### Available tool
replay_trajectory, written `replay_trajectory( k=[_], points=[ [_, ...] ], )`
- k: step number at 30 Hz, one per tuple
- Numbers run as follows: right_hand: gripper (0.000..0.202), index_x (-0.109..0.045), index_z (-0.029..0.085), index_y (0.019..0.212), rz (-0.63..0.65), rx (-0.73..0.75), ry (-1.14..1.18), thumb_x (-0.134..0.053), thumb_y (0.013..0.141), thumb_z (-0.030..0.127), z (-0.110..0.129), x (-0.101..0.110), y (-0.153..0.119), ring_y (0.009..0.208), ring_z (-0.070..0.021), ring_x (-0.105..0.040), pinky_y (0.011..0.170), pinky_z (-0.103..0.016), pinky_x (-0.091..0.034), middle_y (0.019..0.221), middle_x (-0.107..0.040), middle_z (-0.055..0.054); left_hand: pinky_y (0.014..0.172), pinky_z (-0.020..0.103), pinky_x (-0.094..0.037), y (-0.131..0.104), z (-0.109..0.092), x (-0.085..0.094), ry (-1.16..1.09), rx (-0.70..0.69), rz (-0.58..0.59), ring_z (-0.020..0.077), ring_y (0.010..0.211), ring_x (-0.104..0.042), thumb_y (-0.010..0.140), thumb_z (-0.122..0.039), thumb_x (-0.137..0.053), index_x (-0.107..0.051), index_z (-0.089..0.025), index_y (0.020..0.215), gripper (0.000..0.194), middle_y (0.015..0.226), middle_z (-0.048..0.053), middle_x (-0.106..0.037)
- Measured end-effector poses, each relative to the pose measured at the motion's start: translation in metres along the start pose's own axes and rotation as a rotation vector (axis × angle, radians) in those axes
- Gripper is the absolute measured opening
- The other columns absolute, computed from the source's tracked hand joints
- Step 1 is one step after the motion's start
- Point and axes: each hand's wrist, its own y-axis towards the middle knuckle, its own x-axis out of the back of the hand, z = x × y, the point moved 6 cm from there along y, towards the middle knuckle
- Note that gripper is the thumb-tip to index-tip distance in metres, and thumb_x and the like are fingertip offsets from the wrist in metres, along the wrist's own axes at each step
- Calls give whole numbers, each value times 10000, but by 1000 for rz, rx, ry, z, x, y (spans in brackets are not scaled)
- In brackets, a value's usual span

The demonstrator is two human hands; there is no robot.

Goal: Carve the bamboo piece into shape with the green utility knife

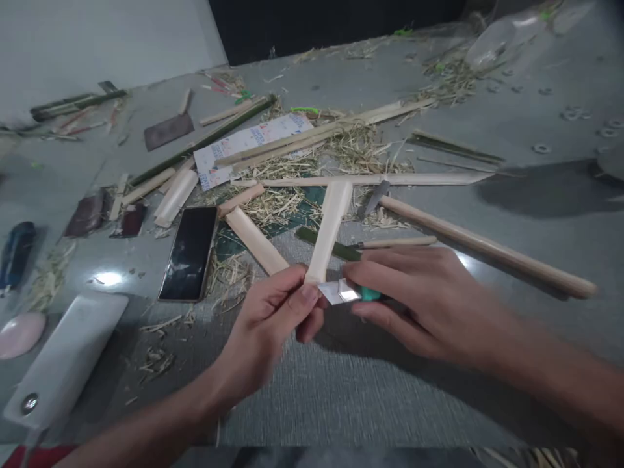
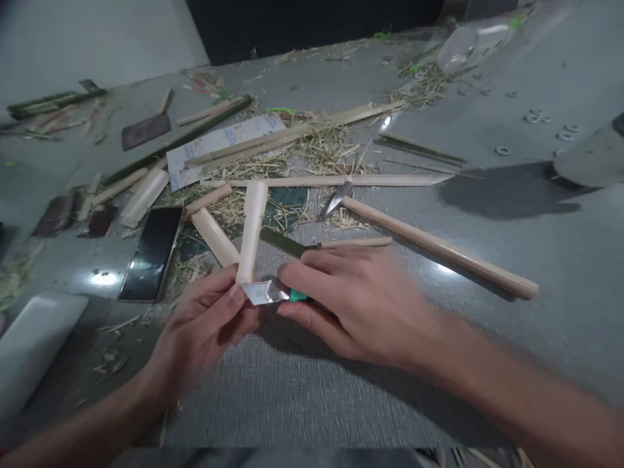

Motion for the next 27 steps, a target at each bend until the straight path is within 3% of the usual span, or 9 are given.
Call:
replay_trajectory(
  k=[7, 15, 20, 27],
  points=[
    [293, -649, 201, 1031, -54, -20, -23, -504, 1109, 443, 6, 2, -1, 711, -194, -554, 656, -338, -340, 821, -654, -33, 532, 282, -197, 2, 3, -7, -178, -9, 20, 91, 543, -208, 1007, -441, -703, -645, -184, 871, 297, 636, -65, -335],
    [277, -647, 214, 1033, -87, -63, -85, -498, 1107, 436, 10, -1, -3, 741, -207, -585, 674, -351, -362, 852, -676, -45, 598, 271, -338, -4, 3, 3, -6, -6, -104, 129, 662, -371, 989, -484, -723, -622, -187, 792, 370, 707, -11, -417],
    [282, -644, 202, 1036, -117, -29, -42, -497, 1112, 431, 16, 5, -2, 710, -189, -556, 653, -343, -357, 820, -653, -26, 542, 264, -252, -1, 3, -8, -203, 10, 81, 92, 581, -270, 964, -495, -737, -665, -178, 850, 345, 740, -8, -486],
    [282, -638, 201, 1029, -108, -33, -44, -500, 1112, 432, 13, 3, -3, 736, -188, -577, 667, -341, -357, 854, -668, -32, 619, 297, -288, -8, 3, 7, 105, -73, -69, 147, 706, -380, 1042, -441, -662, -674, -197, 846, 314, 751, 10, -482]
  ],
)
